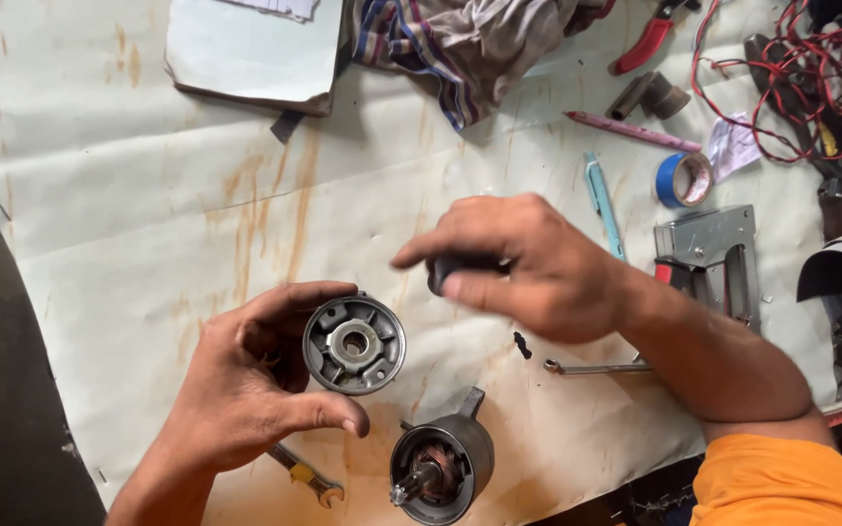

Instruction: The person is shown disassembling and inspecting the internal components of a motorcycle starter motor, specifically removing the housing and armature.

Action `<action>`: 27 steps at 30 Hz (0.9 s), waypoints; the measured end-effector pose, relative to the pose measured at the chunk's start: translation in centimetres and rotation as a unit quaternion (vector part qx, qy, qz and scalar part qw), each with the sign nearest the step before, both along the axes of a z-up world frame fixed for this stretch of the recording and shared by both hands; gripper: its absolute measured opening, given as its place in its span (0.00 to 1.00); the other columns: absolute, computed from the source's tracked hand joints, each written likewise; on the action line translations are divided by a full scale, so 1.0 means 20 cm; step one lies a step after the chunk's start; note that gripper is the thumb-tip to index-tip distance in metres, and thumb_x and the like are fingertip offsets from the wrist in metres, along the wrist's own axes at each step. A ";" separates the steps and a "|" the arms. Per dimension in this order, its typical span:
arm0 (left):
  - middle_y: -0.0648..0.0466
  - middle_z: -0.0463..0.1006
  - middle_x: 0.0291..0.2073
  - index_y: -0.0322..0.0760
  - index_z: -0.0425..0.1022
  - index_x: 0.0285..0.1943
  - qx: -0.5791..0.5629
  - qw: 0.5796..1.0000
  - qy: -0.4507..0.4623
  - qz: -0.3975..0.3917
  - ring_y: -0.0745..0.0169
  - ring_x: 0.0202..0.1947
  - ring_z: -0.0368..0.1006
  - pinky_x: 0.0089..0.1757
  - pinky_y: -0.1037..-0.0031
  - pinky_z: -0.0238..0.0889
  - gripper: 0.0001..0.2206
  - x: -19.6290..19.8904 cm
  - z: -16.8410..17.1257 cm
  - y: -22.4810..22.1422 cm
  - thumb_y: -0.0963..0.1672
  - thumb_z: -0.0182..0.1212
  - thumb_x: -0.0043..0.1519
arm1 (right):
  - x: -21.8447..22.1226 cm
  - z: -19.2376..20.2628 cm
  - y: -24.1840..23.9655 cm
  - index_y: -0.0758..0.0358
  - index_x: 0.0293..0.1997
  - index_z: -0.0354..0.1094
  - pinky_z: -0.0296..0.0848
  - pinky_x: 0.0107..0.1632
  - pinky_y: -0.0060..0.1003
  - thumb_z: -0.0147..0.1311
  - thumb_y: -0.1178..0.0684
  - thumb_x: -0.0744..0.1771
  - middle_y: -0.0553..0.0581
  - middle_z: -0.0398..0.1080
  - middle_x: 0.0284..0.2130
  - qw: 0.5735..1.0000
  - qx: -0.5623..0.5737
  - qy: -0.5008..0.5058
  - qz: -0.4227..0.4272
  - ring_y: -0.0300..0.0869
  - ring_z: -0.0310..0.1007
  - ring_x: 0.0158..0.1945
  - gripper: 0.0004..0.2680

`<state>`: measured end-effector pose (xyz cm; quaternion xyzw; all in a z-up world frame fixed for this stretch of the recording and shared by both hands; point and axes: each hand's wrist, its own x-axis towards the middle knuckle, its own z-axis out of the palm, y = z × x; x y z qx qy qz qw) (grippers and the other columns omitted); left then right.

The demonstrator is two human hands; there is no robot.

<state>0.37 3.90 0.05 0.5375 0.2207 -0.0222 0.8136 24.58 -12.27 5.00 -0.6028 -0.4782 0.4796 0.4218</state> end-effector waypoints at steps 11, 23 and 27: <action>0.50 0.85 0.46 0.24 0.73 0.62 0.049 0.998 -0.045 0.000 0.72 0.45 0.80 0.44 0.79 0.76 0.38 0.00 0.03 -0.02 0.45 0.83 0.41 | -0.14 0.00 -0.01 0.66 0.56 0.71 0.79 0.44 0.37 0.64 0.63 0.68 0.58 0.78 0.44 0.948 0.241 -0.173 0.118 0.47 0.78 0.44 0.11; 0.61 0.85 0.33 0.32 0.79 0.55 0.201 0.979 0.022 -0.010 0.83 0.21 0.57 0.21 0.86 0.54 0.36 0.01 0.06 -0.01 0.48 0.86 0.36 | -0.17 -0.04 0.01 0.69 0.51 0.71 0.78 0.44 0.41 0.64 0.66 0.65 0.60 0.74 0.43 0.938 0.253 -0.195 0.131 0.51 0.77 0.44 0.10; 0.60 0.85 0.35 0.31 0.77 0.57 0.195 0.981 0.012 0.014 0.84 0.22 0.58 0.22 0.86 0.55 0.36 0.00 0.05 -0.02 0.47 0.85 0.39 | -0.19 -0.07 0.01 0.74 0.51 0.71 0.79 0.42 0.43 0.62 0.65 0.63 0.64 0.74 0.42 0.904 0.306 -0.267 0.132 0.53 0.77 0.42 0.12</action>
